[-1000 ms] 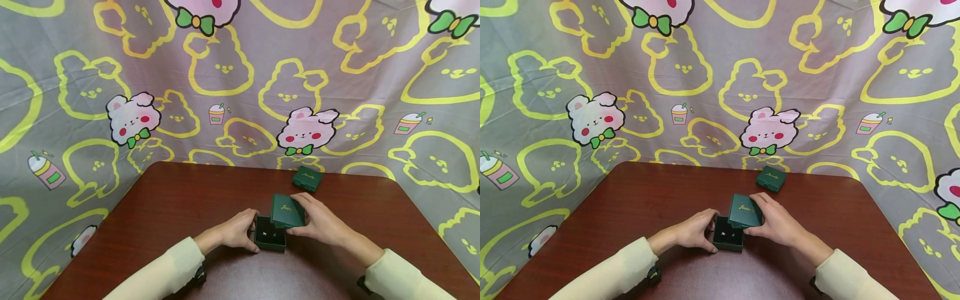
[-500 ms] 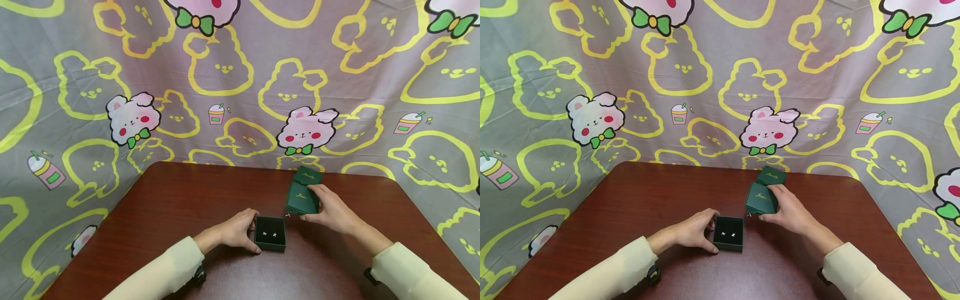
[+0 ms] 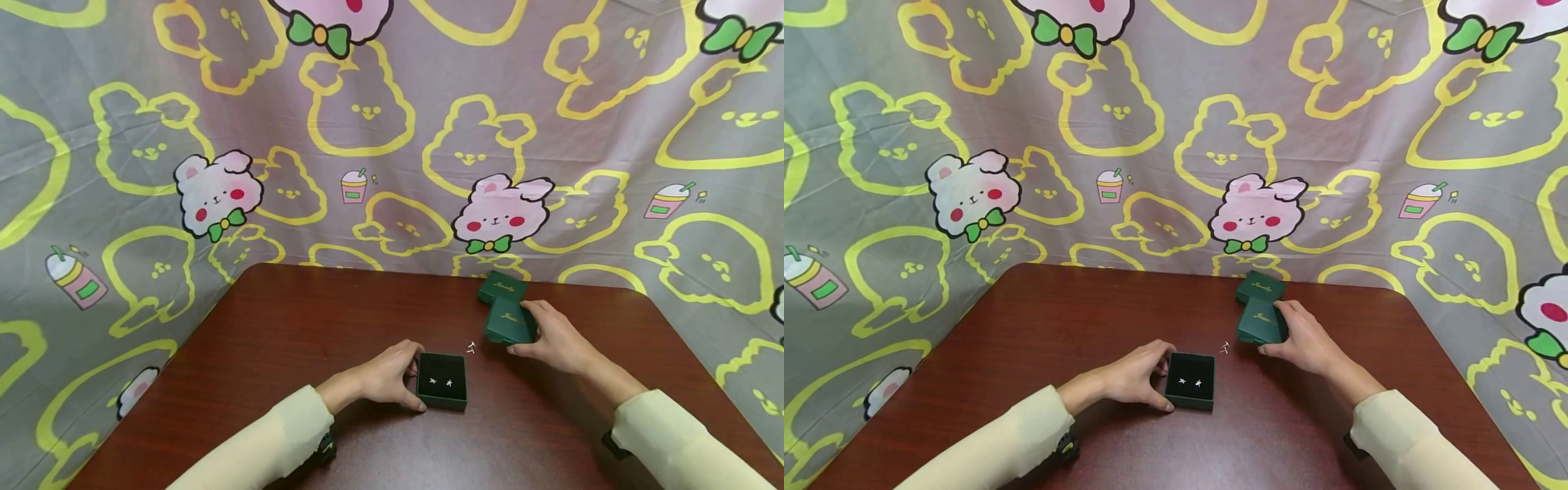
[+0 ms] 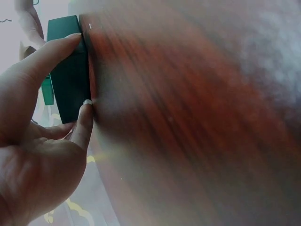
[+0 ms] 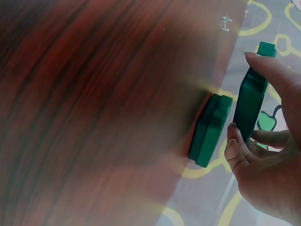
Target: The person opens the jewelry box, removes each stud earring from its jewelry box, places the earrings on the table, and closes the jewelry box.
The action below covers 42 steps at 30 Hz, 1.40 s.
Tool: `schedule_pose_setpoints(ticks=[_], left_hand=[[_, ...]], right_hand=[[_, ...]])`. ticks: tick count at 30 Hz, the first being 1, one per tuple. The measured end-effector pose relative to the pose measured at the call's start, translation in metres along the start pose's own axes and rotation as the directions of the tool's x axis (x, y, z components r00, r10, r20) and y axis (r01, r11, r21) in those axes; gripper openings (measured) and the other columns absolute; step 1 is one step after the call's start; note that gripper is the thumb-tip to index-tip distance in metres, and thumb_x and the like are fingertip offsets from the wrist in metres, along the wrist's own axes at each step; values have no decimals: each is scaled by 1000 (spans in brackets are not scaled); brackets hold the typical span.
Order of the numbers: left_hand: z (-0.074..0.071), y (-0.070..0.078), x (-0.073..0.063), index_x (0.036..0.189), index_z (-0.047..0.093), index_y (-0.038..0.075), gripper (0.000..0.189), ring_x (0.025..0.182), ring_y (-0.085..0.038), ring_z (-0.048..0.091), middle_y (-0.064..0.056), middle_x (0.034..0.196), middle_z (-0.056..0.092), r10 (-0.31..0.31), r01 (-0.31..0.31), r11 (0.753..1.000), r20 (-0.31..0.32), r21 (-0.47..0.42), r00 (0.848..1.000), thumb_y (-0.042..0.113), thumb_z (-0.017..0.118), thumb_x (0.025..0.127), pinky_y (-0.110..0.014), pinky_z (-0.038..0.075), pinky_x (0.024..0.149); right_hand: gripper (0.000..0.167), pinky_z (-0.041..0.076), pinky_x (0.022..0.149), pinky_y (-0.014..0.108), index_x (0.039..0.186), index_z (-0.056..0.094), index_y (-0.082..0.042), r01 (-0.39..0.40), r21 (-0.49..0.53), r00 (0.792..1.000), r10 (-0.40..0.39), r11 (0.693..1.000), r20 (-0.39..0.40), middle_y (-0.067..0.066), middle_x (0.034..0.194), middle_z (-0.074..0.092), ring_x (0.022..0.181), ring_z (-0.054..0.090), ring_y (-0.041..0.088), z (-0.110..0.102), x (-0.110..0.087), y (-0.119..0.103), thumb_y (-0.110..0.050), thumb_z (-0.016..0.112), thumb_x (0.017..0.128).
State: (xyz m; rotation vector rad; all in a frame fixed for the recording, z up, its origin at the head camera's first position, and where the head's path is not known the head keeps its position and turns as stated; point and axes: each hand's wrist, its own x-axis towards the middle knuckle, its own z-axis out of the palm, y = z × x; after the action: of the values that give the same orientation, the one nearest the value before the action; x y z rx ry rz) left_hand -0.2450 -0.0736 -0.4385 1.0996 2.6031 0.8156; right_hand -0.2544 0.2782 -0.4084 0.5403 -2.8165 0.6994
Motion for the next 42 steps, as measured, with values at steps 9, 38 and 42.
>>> schedule_pose_setpoints(ticks=[9, 38, 42], left_hand=[[1, 0, 1, 128, 52, 5, 81, 92, -7, 53, 2, 104, 52, -17, 17, 1000, -2, -10, 1000, 30, 98, 66, -18, 46, 85], [1, 0, 0, 129, 51, 6, 81, 94, -6, 54, 3, 104, 51, -37, 37, 999, 7, -29, 999, 29, 97, 67, -18, 46, 87], [1, -1, 0, 130, 51, 6, 81, 94, -6, 54, 3, 104, 51, -42, 43, 999, 10, -28, 999, 30, 97, 68, -18, 46, 87]], right_hand=[[95, 47, 94, 61, 139, 46, 13, -31, -27, 997, 33, 999, 63, 31, 131, 53, 114, 54, 45, 2, 0, 11, -38, 92, 73], [99, 46, 95, 61, 138, 44, 17, -98, -55, 987, 104, 994, 124, 36, 130, 51, 114, 54, 47, 2, 1, 40, -41, 91, 73], [99, 47, 94, 61, 138, 44, 18, -99, -56, 986, 106, 993, 131, 36, 128, 51, 113, 54, 47, 1, 1, 41, -41, 91, 74]])
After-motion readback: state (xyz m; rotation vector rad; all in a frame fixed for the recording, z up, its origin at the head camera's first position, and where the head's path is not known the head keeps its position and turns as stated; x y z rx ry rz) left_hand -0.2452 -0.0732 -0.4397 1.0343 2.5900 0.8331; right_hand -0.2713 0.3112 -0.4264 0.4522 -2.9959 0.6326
